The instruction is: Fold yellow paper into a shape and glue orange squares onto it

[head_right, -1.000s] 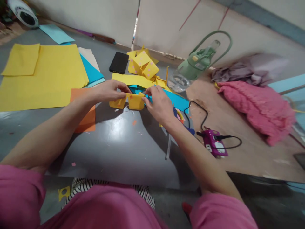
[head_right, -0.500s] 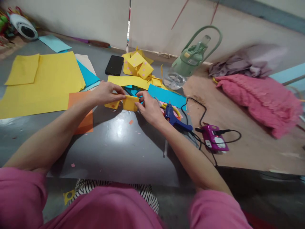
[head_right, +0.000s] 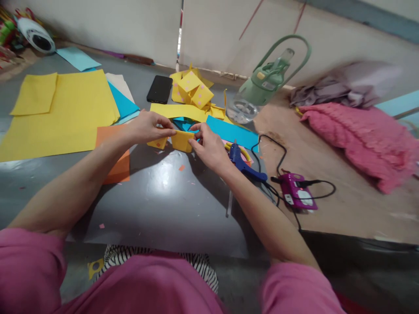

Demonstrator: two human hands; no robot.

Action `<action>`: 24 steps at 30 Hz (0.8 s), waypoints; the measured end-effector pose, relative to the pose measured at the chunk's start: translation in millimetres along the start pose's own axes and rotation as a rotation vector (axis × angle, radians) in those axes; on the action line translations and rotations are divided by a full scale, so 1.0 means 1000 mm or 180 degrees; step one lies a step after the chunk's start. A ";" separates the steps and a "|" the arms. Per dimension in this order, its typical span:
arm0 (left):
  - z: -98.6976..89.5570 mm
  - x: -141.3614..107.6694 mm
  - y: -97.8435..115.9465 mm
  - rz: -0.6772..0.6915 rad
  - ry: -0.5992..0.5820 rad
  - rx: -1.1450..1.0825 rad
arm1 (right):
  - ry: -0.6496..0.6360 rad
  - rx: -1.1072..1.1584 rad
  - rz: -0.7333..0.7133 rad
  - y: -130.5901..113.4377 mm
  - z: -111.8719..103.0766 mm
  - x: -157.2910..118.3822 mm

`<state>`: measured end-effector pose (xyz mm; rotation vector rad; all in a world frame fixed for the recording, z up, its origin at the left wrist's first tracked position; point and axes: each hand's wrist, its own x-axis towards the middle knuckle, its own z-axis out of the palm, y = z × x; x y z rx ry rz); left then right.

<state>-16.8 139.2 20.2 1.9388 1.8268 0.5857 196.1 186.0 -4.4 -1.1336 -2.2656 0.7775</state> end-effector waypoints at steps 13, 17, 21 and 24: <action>-0.005 0.001 -0.004 -0.0071 -0.0152 0.0020 | 0.0006 0.0189 0.0142 0.007 -0.002 0.000; -0.006 0.000 -0.005 0.0037 -0.0304 -0.0099 | 0.0386 -0.0556 -0.0344 0.002 -0.004 -0.001; -0.008 -0.002 -0.004 0.0011 -0.0470 -0.0082 | 0.0427 -0.0959 -0.0794 -0.008 0.003 0.004; -0.009 -0.003 -0.002 -0.0038 -0.0485 -0.0050 | 0.0292 -0.1130 -0.0857 -0.014 0.012 0.010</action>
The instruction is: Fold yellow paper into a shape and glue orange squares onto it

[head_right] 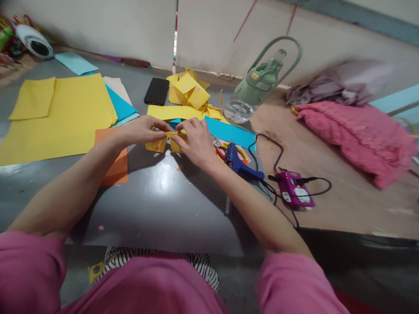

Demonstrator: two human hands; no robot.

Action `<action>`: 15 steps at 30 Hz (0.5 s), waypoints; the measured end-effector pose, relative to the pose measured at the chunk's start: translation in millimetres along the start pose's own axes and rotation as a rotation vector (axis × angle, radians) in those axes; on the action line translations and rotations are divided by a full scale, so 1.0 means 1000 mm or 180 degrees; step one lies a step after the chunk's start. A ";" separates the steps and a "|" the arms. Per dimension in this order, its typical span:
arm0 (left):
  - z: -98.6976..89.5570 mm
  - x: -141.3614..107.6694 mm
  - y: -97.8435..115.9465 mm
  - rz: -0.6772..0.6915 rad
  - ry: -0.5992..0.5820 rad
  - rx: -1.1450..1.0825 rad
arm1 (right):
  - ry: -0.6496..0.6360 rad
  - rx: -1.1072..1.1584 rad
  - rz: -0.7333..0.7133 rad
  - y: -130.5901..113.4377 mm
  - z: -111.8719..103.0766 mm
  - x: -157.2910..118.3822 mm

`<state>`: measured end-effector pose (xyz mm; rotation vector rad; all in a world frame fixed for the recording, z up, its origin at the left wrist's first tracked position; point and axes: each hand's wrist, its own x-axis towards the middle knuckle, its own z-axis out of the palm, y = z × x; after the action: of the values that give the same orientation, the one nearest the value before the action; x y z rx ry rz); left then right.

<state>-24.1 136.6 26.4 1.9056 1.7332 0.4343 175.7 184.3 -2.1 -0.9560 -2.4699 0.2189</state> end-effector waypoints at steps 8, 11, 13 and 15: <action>0.002 0.003 -0.003 0.0209 0.0054 -0.0005 | -0.0235 -0.0082 0.0005 0.003 0.003 0.013; 0.002 0.003 -0.003 0.0247 0.0036 -0.0001 | -0.0324 -0.0149 0.0004 0.002 0.001 0.016; 0.002 0.003 -0.003 0.0239 0.0064 0.0001 | -0.0342 -0.0172 0.0017 0.002 0.000 0.018; 0.002 0.003 -0.003 0.0199 0.0114 0.0016 | -0.0334 -0.0044 0.0009 0.002 -0.001 0.018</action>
<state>-24.9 139.2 22.6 1.9710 1.7025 0.4908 165.7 197.9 4.6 -0.9769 -2.5685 0.2595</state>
